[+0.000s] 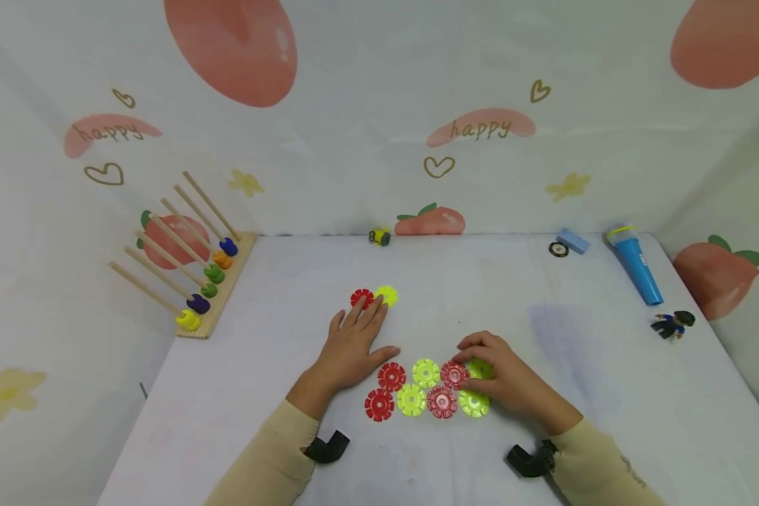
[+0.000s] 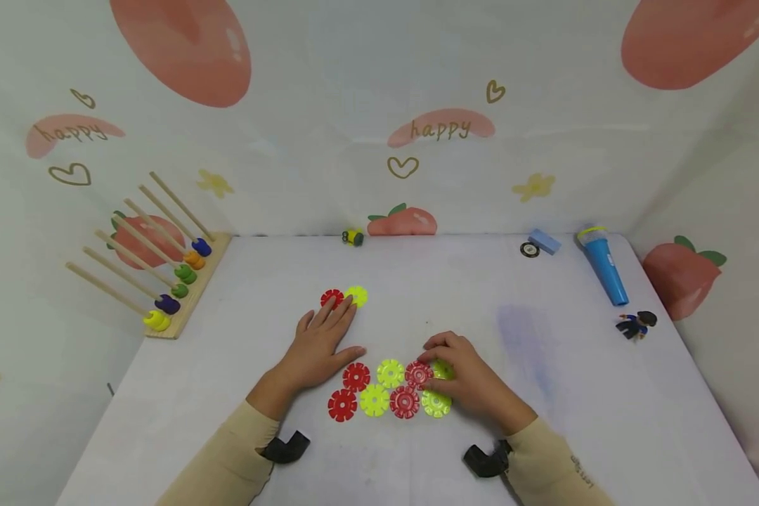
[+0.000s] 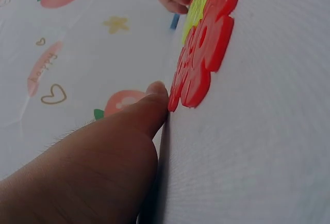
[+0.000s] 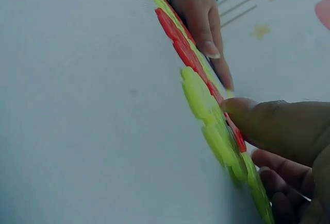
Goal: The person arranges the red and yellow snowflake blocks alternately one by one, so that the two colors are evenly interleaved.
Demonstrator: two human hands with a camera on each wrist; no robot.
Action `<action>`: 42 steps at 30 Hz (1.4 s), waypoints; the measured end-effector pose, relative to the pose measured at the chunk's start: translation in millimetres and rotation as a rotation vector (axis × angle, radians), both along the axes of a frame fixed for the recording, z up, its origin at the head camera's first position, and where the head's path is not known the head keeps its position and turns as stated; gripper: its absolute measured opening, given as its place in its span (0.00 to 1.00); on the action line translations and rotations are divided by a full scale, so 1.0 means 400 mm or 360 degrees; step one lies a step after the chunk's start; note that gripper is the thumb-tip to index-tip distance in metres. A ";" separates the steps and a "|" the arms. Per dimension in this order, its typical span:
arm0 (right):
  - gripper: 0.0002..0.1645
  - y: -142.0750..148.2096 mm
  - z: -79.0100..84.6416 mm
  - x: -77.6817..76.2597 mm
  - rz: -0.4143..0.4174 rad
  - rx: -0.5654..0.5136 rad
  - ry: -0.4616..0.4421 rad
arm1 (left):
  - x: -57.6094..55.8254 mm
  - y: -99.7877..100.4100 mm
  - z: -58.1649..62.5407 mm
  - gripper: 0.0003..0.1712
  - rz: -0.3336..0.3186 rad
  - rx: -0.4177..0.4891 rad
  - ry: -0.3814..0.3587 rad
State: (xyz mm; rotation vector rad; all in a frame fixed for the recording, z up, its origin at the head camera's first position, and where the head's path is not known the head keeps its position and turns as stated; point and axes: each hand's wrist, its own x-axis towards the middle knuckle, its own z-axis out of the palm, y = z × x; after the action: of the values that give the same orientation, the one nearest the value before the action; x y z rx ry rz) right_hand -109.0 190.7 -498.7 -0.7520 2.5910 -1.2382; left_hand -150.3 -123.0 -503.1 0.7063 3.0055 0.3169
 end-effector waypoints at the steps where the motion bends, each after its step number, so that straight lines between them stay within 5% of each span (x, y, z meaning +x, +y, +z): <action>1: 0.18 -0.002 -0.001 0.000 -0.0004 -0.0008 0.0012 | 0.000 -0.001 -0.001 0.50 0.0000 -0.0003 -0.0005; 9: 0.11 -0.018 0.005 -0.003 -0.0002 -0.0067 0.0090 | 0.000 -0.002 -0.005 0.50 0.0010 0.0000 -0.0011; 15: 0.20 -0.019 0.021 -0.001 -0.0048 0.0099 0.0028 | -0.004 -0.002 -0.011 0.51 0.0012 0.0009 0.0006; 25: 0.14 -0.029 0.040 -0.011 -0.0095 0.0078 -0.0040 | -0.006 -0.004 -0.016 0.51 0.0010 -0.0007 0.0013; 34: 0.24 -0.029 0.057 -0.023 -0.0001 0.0392 -0.0050 | -0.002 -0.001 0.000 0.50 -0.0011 0.0000 0.0028; 42: 0.09 -0.041 0.082 -0.053 -0.0092 0.0107 -0.0233 | -0.001 -0.004 0.002 0.50 -0.0007 0.0009 0.0014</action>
State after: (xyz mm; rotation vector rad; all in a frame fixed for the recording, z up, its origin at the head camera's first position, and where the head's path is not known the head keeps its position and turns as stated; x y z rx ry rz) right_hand -130.1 174.1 -465.9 -0.5557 2.5374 -1.1685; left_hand -150.7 -124.6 -502.4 0.7166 3.0120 0.3231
